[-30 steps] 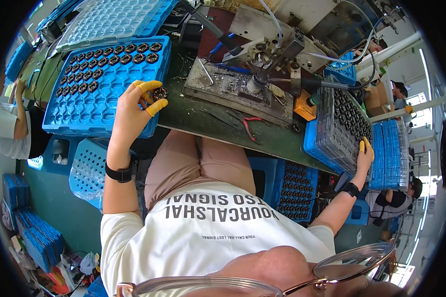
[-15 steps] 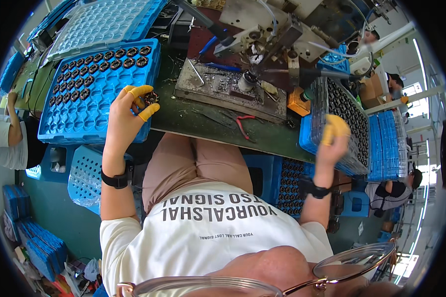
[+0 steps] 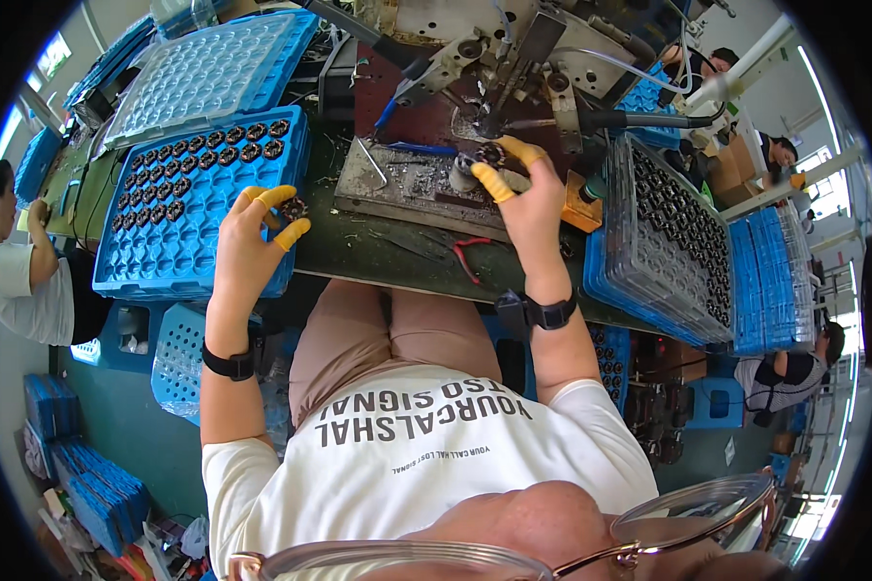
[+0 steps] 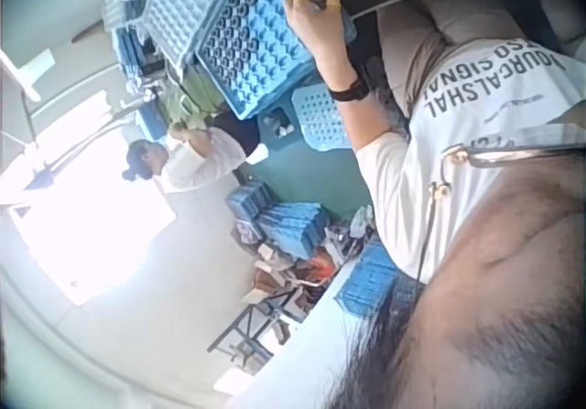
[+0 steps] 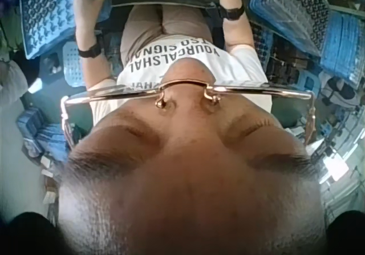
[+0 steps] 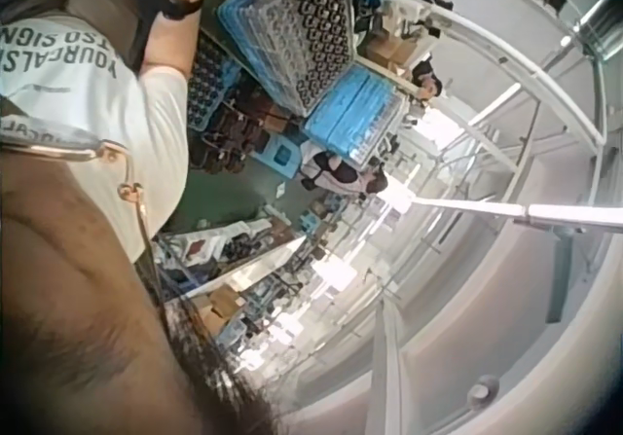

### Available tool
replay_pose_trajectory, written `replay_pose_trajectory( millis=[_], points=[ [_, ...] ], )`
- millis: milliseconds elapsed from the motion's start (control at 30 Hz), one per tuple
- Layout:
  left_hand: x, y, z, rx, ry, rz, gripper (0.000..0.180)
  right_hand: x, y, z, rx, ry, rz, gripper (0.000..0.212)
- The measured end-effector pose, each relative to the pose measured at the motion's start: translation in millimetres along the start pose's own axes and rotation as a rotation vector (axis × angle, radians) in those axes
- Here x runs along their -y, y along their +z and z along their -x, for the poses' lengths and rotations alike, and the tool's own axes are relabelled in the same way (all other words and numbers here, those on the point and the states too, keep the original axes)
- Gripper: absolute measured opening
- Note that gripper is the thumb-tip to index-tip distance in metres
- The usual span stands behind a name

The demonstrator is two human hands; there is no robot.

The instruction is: The person is assembling small electronic components using an assembly machine and hand tools.

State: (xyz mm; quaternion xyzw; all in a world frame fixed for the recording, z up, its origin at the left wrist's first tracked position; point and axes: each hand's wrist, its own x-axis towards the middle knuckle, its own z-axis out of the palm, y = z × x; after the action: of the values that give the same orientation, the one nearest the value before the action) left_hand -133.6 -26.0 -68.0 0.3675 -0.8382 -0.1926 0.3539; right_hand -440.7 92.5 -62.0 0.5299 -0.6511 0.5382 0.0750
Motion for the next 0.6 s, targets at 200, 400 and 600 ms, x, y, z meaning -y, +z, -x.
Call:
replay_pose_trajectory(
  millis=[200, 400, 600],
  points=[
    [-70.1, 55.6, -50.7, -0.013, 0.221, 0.244, 0.04, -12.7, -37.8, 26.2, -0.072, 0.045, 0.031, 0.041],
    [-86.9, 117.8, -81.2, 0.065, 0.325, 0.389, 0.04, -23.8, -73.6, 53.4, -0.132, 0.079, 0.202, 0.04],
    [-84.1, 119.2, -88.7, 0.254, 0.197, 0.434, 0.039, -36.4, -78.8, 61.2, -0.141, 0.073, 0.194, 0.039]
  ],
)
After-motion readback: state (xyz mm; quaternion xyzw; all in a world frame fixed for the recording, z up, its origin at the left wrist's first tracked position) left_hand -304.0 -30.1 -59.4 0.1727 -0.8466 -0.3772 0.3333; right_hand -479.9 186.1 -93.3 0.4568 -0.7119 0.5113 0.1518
